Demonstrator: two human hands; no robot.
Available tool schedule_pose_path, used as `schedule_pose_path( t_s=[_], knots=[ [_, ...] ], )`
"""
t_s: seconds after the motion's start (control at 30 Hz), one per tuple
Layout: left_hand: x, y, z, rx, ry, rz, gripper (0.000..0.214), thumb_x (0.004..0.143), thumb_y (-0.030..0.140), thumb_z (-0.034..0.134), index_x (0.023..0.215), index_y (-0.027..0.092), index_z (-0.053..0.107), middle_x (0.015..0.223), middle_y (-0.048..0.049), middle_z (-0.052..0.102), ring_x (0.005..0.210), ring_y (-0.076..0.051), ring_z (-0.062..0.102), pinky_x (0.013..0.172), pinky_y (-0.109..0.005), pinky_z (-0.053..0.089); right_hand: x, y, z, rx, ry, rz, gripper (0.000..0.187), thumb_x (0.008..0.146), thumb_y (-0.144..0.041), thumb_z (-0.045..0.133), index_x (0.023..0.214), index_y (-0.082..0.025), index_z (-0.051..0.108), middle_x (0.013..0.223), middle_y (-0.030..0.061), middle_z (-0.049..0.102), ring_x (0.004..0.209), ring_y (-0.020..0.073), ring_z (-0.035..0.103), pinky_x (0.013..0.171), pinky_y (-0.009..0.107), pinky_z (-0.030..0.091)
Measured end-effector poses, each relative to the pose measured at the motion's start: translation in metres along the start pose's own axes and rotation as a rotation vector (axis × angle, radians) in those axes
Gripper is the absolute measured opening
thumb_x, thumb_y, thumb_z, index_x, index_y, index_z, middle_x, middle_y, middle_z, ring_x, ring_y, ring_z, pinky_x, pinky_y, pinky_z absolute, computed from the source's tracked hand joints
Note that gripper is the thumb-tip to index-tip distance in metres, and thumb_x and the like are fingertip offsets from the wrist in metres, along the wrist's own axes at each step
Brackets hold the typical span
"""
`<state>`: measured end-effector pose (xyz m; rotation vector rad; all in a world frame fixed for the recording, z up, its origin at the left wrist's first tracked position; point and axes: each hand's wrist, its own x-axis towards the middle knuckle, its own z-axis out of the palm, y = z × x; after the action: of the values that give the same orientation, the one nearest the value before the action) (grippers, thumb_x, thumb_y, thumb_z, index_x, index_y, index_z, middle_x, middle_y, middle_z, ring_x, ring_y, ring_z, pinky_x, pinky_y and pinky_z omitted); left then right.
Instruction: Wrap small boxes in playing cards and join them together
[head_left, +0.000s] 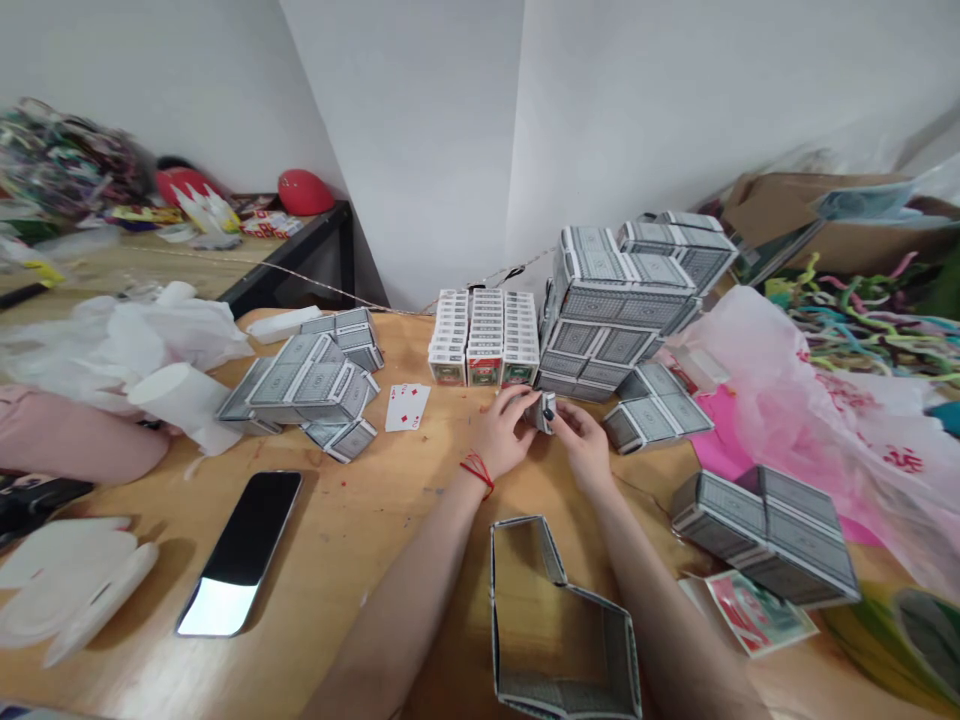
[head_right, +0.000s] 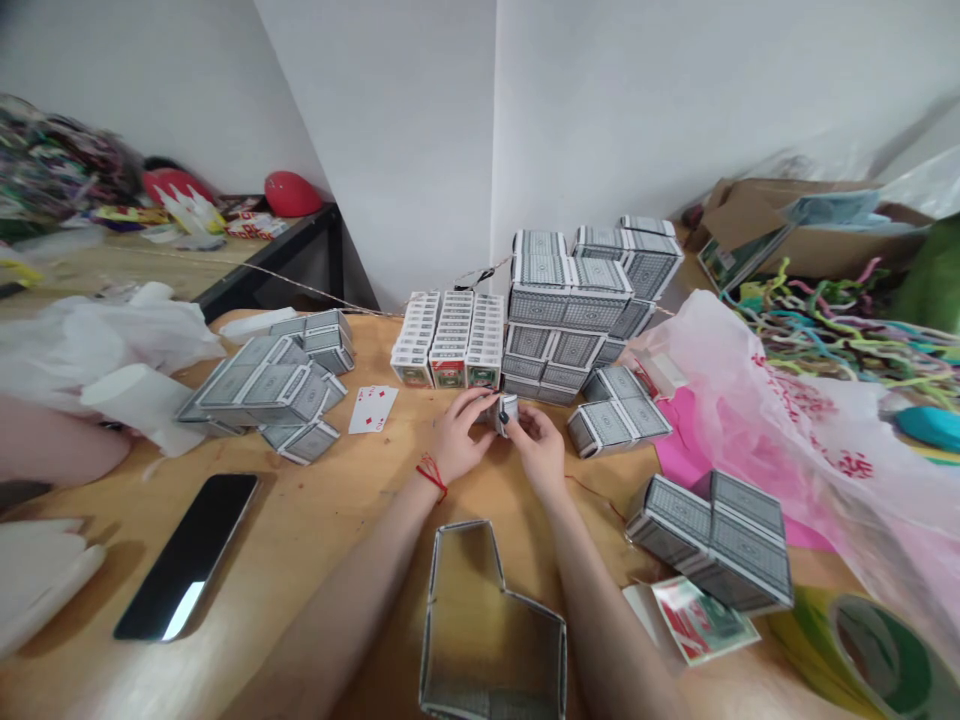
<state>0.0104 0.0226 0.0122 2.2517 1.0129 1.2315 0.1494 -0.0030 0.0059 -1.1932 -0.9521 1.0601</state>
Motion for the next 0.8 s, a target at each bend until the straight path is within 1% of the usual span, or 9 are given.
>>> schedule_pose_path(
  t_s=[0.13,0.23,0.33,0.47,0.6,0.8],
  knots=[
    [0.000,0.004,0.003,-0.008,-0.003,0.005,0.049,0.070,0.009,0.052,0.117,0.020,0.043,0.119,-0.0076,0.045,0.113,-0.018,0.043,0.098,-0.036,0.038,-0.001,0.004,-0.001,0.108,0.017,0.066,0.033,0.063,-0.038,0.067,0.089,-0.018,0.061,0.090,0.0039,0.064,0.080,0.0169,0.058,0.072,0.029,0.045],
    [0.000,0.006,0.003,-0.012,-0.014,0.000,0.049,0.070,0.010,0.052,0.117,0.020,0.043,0.119,-0.0076,0.046,0.113,-0.019,0.043,0.098,-0.037,0.038,-0.001,0.006,0.000,0.209,-0.005,0.125,0.031,0.062,-0.040,0.068,0.085,-0.020,0.061,0.085,0.0020,0.064,0.074,0.0152,0.058,0.065,0.028,0.045],
    [0.000,0.006,0.003,-0.003,-0.022,-0.007,0.047,0.070,0.013,0.053,0.115,0.020,0.044,0.117,-0.0076,0.047,0.112,-0.020,0.043,0.097,-0.039,0.038,-0.001,0.004,0.001,0.265,-0.006,0.135,0.029,0.059,-0.037,0.070,0.081,-0.021,0.059,0.081,0.0000,0.063,0.071,0.0139,0.058,0.063,0.026,0.045],
    [0.001,0.007,0.002,0.022,-0.034,-0.008,0.049,0.067,0.014,0.055,0.115,0.019,0.045,0.117,-0.0082,0.047,0.111,-0.021,0.043,0.096,-0.039,0.038,0.000,0.002,0.002,0.277,-0.003,0.146,0.030,0.058,-0.035,0.072,0.081,-0.021,0.057,0.079,-0.0008,0.063,0.069,0.0131,0.057,0.061,0.025,0.044],
    [0.002,0.009,0.001,0.050,-0.019,-0.003,0.049,0.066,0.014,0.054,0.114,0.018,0.045,0.115,-0.0081,0.048,0.109,-0.021,0.043,0.095,-0.038,0.037,-0.001,0.002,0.002,0.260,-0.013,0.154,0.032,0.058,-0.035,0.072,0.082,-0.022,0.055,0.078,-0.0010,0.063,0.067,0.0124,0.057,0.060,0.024,0.044],
    [0.003,0.014,0.000,0.072,-0.023,-0.028,0.046,0.066,0.015,0.055,0.112,0.020,0.047,0.114,-0.0066,0.050,0.107,-0.022,0.043,0.094,-0.041,0.036,0.000,0.005,0.002,0.264,-0.037,0.150,0.034,0.059,-0.036,0.071,0.083,-0.022,0.051,0.075,-0.0016,0.062,0.063,0.0118,0.056,0.059,0.025,0.044]
  ],
)
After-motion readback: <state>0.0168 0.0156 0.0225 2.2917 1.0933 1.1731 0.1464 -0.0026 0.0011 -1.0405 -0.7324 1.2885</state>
